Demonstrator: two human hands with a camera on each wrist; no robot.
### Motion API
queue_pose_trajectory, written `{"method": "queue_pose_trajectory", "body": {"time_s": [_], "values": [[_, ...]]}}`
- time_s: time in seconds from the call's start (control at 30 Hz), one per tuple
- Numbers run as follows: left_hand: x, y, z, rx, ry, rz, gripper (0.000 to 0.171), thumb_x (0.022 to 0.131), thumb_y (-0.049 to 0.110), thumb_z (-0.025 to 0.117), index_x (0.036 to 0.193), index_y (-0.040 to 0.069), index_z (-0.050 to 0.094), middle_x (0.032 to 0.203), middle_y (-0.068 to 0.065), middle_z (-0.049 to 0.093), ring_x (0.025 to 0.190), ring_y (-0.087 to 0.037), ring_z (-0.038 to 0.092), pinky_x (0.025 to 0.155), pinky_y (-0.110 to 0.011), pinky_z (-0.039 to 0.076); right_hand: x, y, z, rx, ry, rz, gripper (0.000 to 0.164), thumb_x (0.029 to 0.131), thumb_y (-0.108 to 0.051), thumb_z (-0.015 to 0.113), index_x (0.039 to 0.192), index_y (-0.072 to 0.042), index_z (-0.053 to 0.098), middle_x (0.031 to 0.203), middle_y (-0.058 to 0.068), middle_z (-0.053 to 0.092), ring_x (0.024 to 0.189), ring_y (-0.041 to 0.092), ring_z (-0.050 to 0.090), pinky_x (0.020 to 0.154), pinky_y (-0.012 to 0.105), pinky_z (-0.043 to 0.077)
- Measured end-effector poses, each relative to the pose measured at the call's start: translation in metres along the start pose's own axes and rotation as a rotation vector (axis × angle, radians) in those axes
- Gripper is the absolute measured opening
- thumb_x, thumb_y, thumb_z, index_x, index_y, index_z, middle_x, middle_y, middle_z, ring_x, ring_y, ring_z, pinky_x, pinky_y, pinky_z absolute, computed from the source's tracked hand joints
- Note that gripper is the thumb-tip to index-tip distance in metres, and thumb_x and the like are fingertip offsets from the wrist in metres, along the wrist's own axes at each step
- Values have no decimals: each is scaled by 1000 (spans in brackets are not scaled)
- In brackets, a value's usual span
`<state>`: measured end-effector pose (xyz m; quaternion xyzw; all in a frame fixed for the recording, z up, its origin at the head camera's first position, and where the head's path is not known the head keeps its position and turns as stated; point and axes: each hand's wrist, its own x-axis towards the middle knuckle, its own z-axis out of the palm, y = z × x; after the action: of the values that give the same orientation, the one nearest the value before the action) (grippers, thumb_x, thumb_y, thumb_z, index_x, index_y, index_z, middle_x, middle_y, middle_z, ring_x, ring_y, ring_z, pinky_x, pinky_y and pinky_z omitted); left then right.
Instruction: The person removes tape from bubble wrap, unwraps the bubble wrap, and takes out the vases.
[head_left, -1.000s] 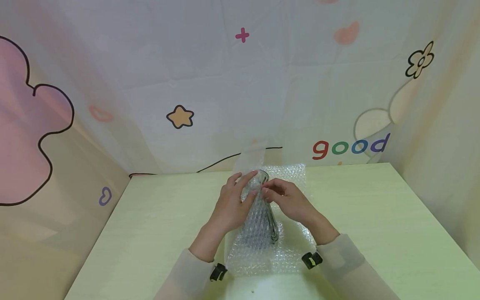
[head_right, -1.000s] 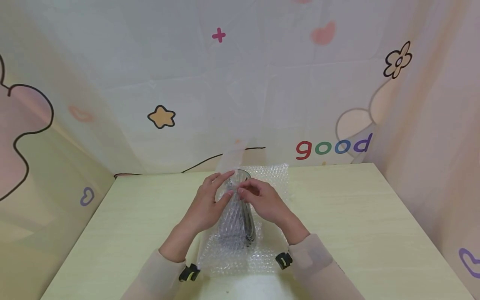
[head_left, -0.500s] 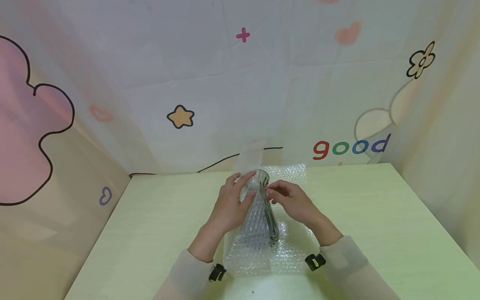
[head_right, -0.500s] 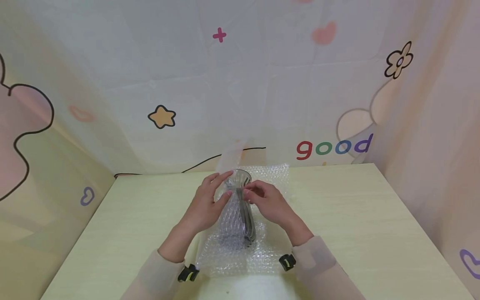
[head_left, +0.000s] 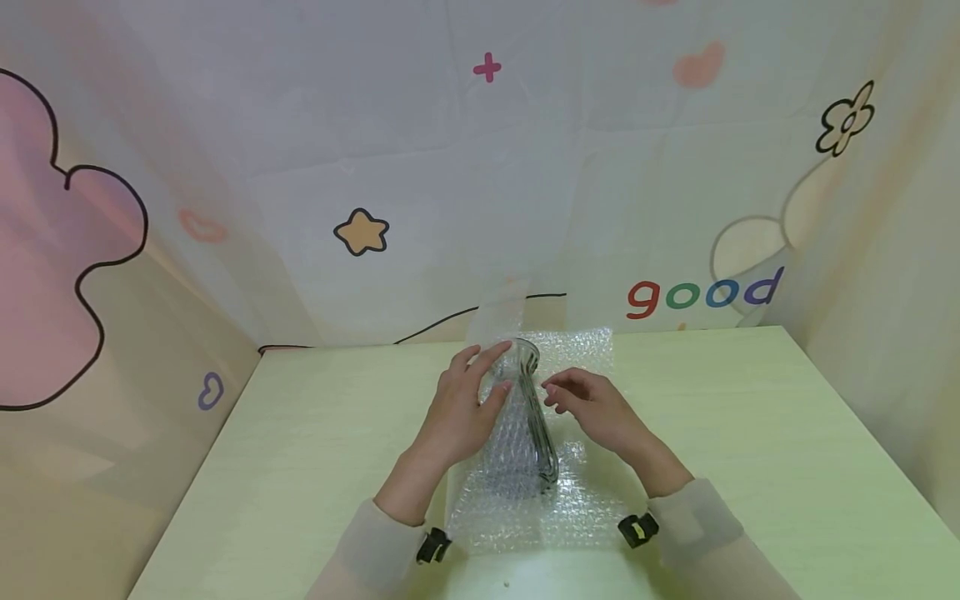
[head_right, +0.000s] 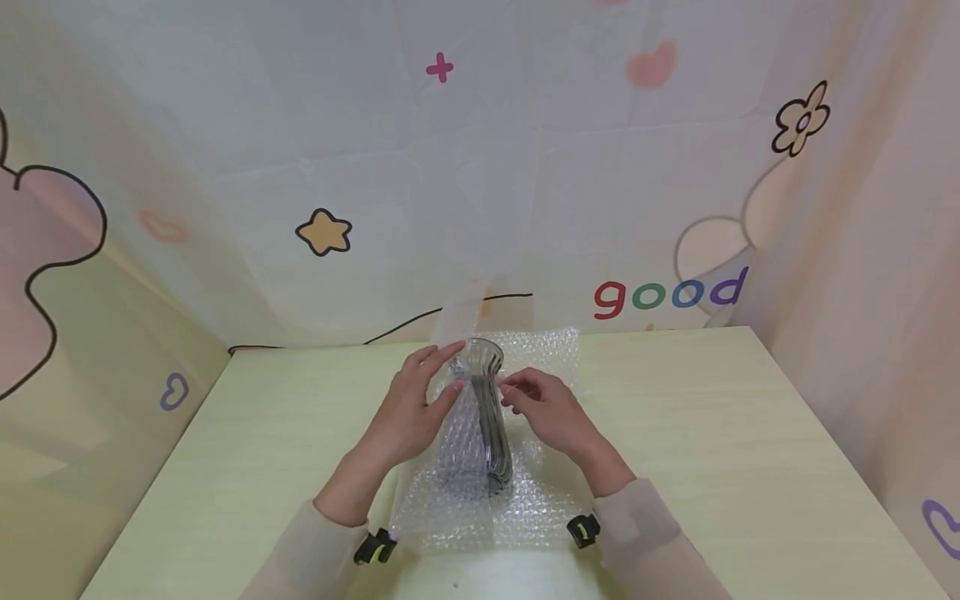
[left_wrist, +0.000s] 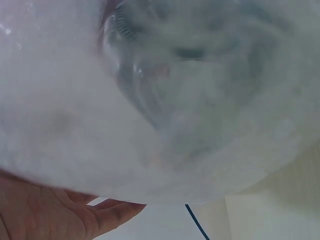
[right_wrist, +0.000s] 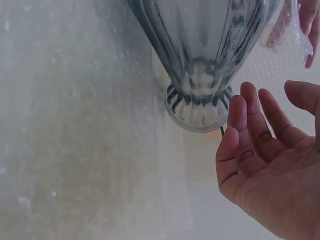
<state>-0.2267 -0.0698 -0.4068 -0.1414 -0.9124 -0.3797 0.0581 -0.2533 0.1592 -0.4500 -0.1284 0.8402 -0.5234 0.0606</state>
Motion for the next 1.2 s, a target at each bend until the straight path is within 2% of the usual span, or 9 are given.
{"method": "queue_pose_trajectory", "body": {"time_s": [0.4, 0.87, 1.2], "values": [[-1, 1, -1, -8, -2, 11, 52, 107, 29, 59, 157, 34, 44, 165, -17, 32, 144, -49, 39, 103, -67, 47, -2, 14, -3, -27, 2, 57, 34, 107, -29, 57, 128, -3, 65, 114, 15, 73, 101, 27, 68, 90, 46, 56], [-2, -1, -2, -12, -2, 9, 52, 107, 30, 58, 157, 35, 44, 166, -17, 30, 145, -48, 39, 103, -66, 47, -5, 25, -6, -35, -33, 155, 31, 107, -20, 53, 129, 0, 63, 114, 17, 71, 99, 27, 66, 79, 35, 53], [-2, 0, -2, -13, -2, 12, 52, 107, 30, 58, 157, 35, 44, 166, -18, 31, 144, -48, 39, 102, -66, 47, -6, 26, -5, -40, -51, 199, 32, 107, -26, 56, 127, -2, 64, 114, 16, 71, 100, 26, 66, 84, 38, 53]]}}
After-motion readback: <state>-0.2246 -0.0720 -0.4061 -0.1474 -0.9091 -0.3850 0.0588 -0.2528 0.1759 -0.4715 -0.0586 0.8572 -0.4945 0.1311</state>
